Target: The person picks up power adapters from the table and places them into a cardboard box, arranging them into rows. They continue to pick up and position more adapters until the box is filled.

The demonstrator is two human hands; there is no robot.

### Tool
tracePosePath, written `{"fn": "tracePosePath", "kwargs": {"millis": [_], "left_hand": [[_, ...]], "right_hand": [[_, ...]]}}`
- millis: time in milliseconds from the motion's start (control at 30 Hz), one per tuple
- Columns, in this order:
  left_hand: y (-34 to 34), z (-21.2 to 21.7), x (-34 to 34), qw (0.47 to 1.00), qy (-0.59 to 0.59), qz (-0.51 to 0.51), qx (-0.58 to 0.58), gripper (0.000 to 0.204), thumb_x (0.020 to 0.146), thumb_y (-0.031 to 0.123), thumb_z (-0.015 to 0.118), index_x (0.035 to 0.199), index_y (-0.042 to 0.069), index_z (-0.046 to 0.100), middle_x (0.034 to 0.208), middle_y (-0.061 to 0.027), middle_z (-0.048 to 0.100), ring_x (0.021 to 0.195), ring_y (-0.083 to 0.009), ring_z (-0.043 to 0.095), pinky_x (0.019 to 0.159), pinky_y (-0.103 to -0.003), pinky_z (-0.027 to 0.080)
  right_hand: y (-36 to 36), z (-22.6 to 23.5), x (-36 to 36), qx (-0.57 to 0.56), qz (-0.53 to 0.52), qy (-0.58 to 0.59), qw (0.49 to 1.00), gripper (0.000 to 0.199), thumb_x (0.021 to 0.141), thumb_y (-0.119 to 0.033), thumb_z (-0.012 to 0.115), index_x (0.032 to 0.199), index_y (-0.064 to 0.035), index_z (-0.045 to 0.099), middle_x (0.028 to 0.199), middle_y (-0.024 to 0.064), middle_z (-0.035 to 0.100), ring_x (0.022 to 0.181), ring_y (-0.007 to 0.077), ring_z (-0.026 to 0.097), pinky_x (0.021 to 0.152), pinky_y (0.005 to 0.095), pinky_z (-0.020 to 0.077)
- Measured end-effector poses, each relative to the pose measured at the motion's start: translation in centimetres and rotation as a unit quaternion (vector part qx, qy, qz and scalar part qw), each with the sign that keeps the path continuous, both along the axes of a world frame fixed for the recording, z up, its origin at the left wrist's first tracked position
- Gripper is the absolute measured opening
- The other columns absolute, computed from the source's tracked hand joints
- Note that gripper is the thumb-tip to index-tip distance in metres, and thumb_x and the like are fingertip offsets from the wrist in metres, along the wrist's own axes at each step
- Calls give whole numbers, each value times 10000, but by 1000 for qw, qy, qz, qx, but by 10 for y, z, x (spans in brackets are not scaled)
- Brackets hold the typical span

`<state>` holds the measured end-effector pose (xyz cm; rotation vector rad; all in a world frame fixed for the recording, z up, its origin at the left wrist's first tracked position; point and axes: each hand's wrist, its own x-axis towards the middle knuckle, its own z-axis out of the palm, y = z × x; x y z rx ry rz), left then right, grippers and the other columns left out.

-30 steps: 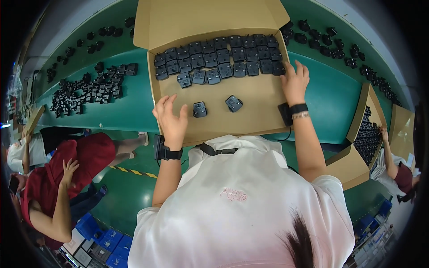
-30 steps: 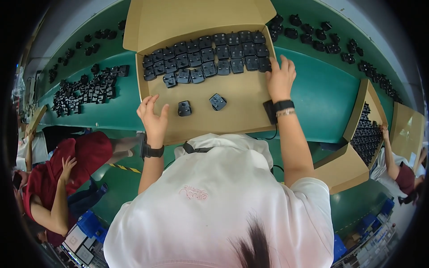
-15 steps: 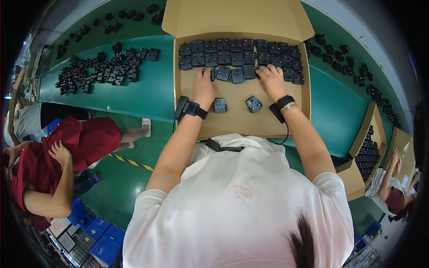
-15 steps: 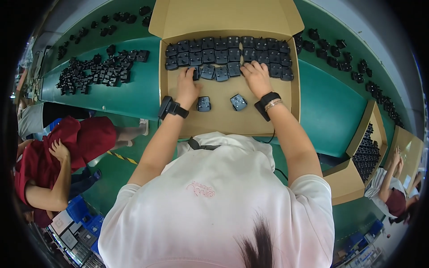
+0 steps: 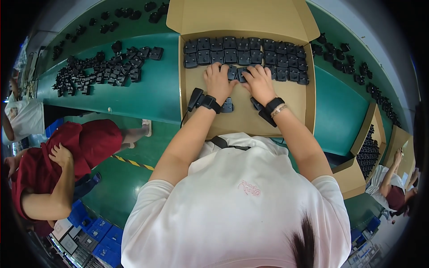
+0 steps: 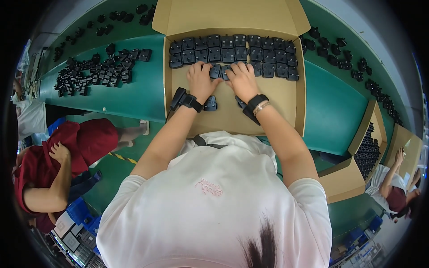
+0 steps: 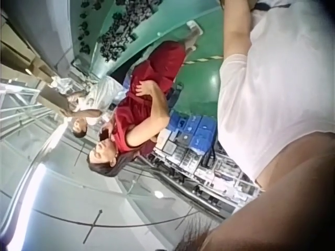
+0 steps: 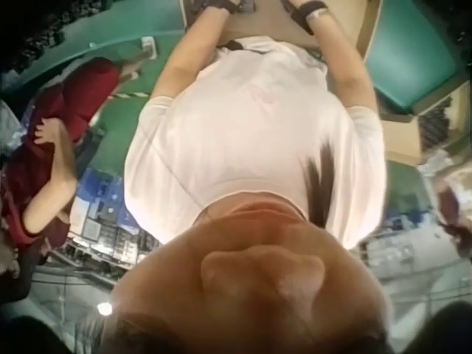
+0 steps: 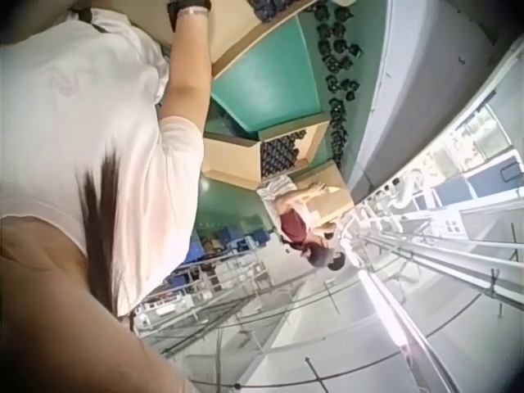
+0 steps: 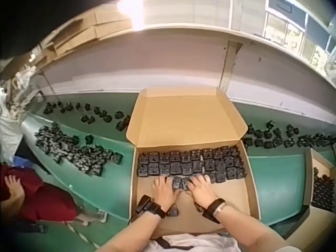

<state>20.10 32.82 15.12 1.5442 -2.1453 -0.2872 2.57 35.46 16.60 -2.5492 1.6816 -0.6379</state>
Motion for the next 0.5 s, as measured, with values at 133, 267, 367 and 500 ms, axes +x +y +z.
{"fn": "tracePosePath", "kwargs": {"millis": [133, 267, 367, 500], "left_hand": [[-2, -5, -2, 1000, -5, 21, -6, 591, 581, 267, 853, 1079, 78, 598, 1173, -130, 506, 1112, -334, 435, 958, -456, 315], [-4, -3, -7, 999, -17, 27, 1, 586, 595, 244, 845, 1098, 81, 591, 1176, -128, 505, 1105, -336, 441, 957, -455, 329], [-2, 9, 3, 1000, 23, 12, -13, 578, 607, 219, 832, 1108, 75, 583, 1184, -139, 499, 1108, -343, 439, 953, -466, 342], [26, 37, 27, 994, 102, -25, -21, 544, 630, 169, 799, 1113, 64, 573, 1194, -152, 491, 1115, -358, 435, 937, -486, 365]], "right_hand": [[-21, -1, 1, 68, -1, 60, 996, 387, 651, -227, 764, 1001, -90, 672, 1067, 47, 611, 1083, 237, 500, 920, 407, 353], [-18, 4, -1, 85, -10, 55, 995, 353, 669, -209, 764, 983, -78, 671, 1067, 45, 623, 1092, 240, 505, 891, 397, 387], [-8, 20, -16, 43, -44, -37, 997, 351, 680, -187, 764, 996, -68, 665, 1086, 69, 621, 1078, 268, 525, 880, 417, 415], [45, 18, -40, 175, -87, -132, 972, 389, 697, -132, 759, 1057, -47, 640, 1115, 137, 608, 1020, 343, 569, 867, 443, 466]]}}
